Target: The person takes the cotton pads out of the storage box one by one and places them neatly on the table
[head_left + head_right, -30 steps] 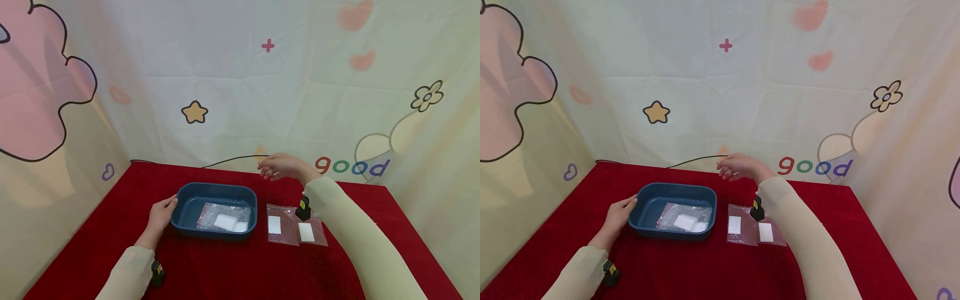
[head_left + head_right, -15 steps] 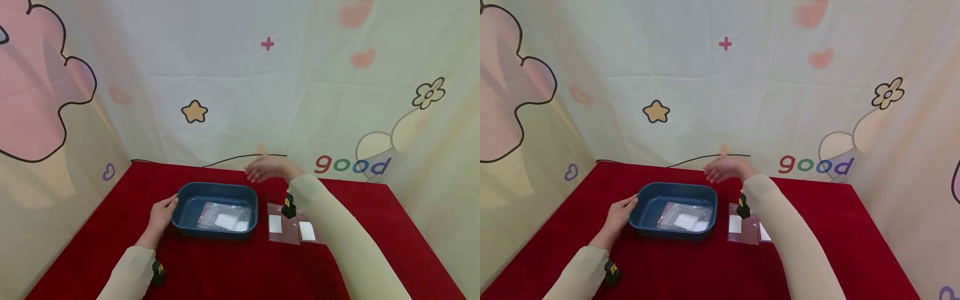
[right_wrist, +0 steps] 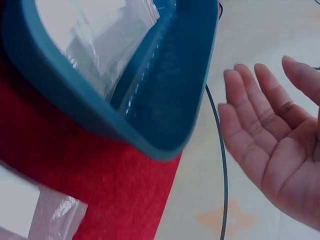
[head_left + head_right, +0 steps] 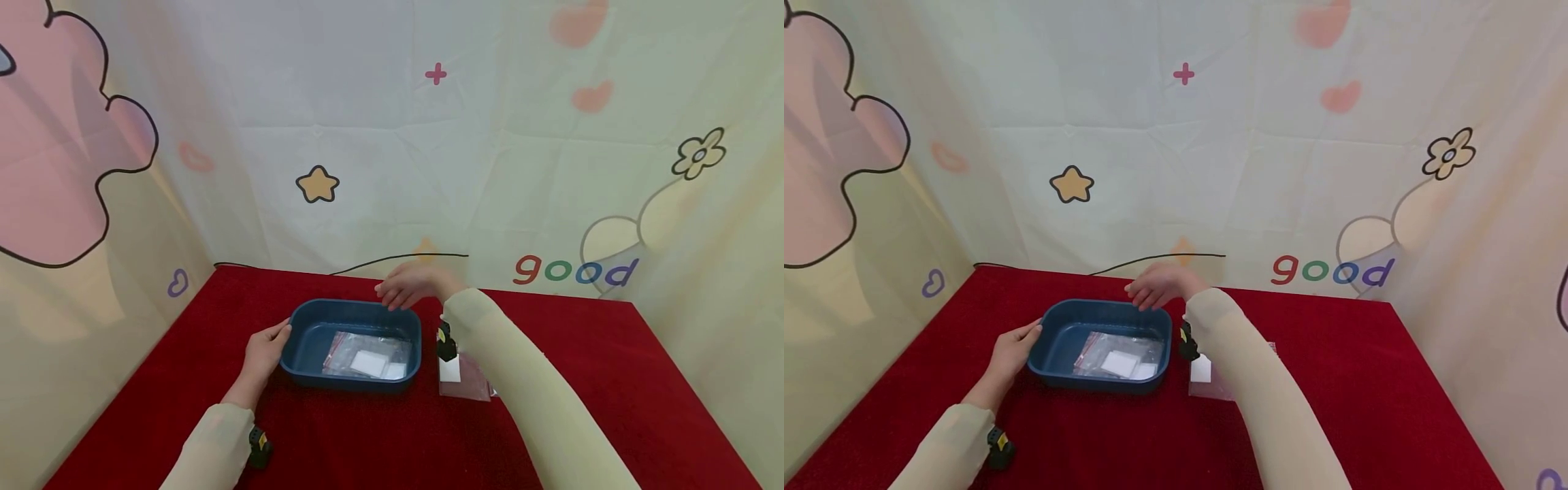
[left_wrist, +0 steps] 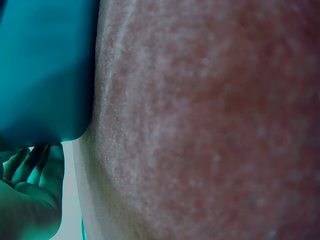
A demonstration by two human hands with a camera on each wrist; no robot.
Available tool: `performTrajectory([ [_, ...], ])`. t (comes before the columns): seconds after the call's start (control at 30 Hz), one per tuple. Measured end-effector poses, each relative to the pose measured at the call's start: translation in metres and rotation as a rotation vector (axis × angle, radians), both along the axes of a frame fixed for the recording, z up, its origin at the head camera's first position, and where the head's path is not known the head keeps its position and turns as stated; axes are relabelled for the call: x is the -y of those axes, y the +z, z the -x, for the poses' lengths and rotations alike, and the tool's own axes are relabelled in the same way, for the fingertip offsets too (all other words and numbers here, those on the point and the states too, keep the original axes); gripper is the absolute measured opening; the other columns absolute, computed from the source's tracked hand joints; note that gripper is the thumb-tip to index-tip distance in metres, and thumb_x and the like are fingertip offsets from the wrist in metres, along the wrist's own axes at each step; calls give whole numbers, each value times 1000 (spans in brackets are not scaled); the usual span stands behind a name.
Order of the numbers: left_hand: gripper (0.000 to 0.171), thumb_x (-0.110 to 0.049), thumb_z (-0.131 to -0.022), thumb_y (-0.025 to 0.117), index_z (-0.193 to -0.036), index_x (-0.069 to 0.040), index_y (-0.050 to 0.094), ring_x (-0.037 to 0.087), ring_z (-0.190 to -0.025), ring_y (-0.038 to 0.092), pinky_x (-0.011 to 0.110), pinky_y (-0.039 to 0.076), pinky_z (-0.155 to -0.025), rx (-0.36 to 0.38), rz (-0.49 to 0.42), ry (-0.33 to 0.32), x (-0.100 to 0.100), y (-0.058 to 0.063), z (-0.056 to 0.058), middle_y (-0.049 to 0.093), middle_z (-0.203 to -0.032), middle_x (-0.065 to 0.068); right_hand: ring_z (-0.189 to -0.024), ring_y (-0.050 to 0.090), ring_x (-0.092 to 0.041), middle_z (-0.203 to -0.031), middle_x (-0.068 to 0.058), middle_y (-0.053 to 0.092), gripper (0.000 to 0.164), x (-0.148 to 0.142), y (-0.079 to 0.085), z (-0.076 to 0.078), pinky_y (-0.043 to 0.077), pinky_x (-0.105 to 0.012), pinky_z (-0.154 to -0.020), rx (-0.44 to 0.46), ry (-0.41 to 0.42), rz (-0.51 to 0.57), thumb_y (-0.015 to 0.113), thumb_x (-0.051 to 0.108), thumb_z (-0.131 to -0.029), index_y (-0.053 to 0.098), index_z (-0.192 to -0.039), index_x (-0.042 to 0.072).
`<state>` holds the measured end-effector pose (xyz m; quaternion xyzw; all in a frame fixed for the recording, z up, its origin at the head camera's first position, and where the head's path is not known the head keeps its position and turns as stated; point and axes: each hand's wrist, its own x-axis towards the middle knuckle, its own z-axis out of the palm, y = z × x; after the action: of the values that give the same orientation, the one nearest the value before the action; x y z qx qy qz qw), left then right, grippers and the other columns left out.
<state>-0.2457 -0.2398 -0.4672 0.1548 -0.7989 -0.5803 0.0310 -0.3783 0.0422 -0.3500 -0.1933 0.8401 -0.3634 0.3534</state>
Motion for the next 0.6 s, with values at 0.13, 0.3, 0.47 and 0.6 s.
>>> performTrajectory([
  [0.13, 45, -21, -109, 48, -150, 0, 48, 38, -151, 38, 53, 40, -120, 13, 15, 0, 0, 0, 0, 44, -157, 22, -124, 67, -36, -131, -18, 70, 45, 12, -4, -2, 58, -41, -104, 14, 19, -34, 61, 29, -102, 62, -137, 0],
  [0.3, 45, -21, -109, 48, -150, 0, 48, 39, -151, 38, 54, 40, -120, 17, 18, -3, 0, -1, 1, 44, -157, 23, -127, 66, -34, -137, -19, 67, 51, 26, -8, -4, 54, -43, -109, 49, 37, -72, 62, 31, -102, 58, -141, 0],
  [0.47, 45, -19, -109, 47, -150, 0, 48, 38, -151, 38, 53, 39, -121, 18, 14, -5, 0, -1, 1, 43, -157, 22, -128, 65, -33, -139, -19, 65, 48, 36, -14, -6, 52, -43, -112, 67, 39, -96, 60, 30, -103, 59, -141, 0],
  [0.6, 45, -20, -109, 48, -150, 0, 49, 37, -151, 38, 53, 39, -121, 19, 12, 2, 0, -1, 1, 44, -158, 22, -121, 69, -29, -134, -17, 68, 46, 41, -20, -6, 53, -43, -111, 57, 21, -104, 60, 29, -103, 62, -139, 1],
])
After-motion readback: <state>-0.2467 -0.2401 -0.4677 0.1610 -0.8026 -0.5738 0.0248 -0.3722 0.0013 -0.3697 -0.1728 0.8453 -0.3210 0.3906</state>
